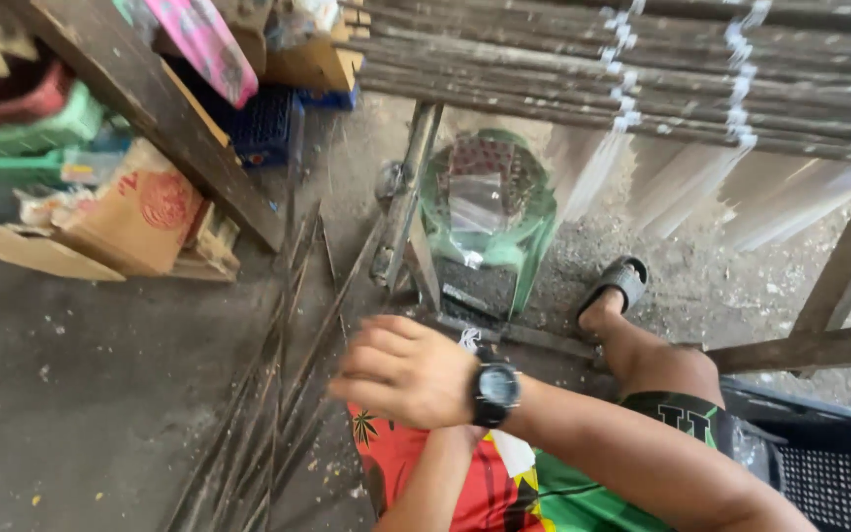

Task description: The person is taking bundles of white candles from a wooden rack and placing them into clear plastic bags for packaging.

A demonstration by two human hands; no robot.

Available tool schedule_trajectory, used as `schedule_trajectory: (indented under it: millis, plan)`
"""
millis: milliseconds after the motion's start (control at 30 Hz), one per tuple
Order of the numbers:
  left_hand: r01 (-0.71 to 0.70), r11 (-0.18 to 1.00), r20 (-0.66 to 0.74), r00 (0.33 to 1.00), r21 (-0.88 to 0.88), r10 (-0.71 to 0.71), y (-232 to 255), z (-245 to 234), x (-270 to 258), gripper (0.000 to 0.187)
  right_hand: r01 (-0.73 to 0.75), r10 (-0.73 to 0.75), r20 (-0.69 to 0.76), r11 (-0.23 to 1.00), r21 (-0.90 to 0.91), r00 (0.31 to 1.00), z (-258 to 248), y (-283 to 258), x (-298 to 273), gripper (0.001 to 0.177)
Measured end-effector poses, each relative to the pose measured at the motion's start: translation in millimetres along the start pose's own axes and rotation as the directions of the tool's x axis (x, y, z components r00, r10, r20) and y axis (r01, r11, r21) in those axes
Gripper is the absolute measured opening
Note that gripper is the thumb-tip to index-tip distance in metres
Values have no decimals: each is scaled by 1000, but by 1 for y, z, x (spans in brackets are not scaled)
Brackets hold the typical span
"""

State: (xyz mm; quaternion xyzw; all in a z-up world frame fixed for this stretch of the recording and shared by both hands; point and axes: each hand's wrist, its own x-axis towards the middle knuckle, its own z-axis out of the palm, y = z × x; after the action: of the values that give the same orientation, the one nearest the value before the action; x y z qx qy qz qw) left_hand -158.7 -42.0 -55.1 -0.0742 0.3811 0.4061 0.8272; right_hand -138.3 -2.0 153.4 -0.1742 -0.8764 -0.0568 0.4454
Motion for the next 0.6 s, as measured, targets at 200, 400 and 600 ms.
schedule_trajectory:
  millis: [200,400,600]
  plan:
    - [132,991,-36,990,-34,-133,-5,11,30,15,-450,426,173,882,136,888,0,85,-108,5]
    - [193,981,71,979,3,-192,32,51,19,21,-965,957,151,258,-48,248,21,188,-183,18]
    - [257,943,174,939,213,-295,29,50,21,26,-920,930,26,366,-141,367,62,265,-205,11]
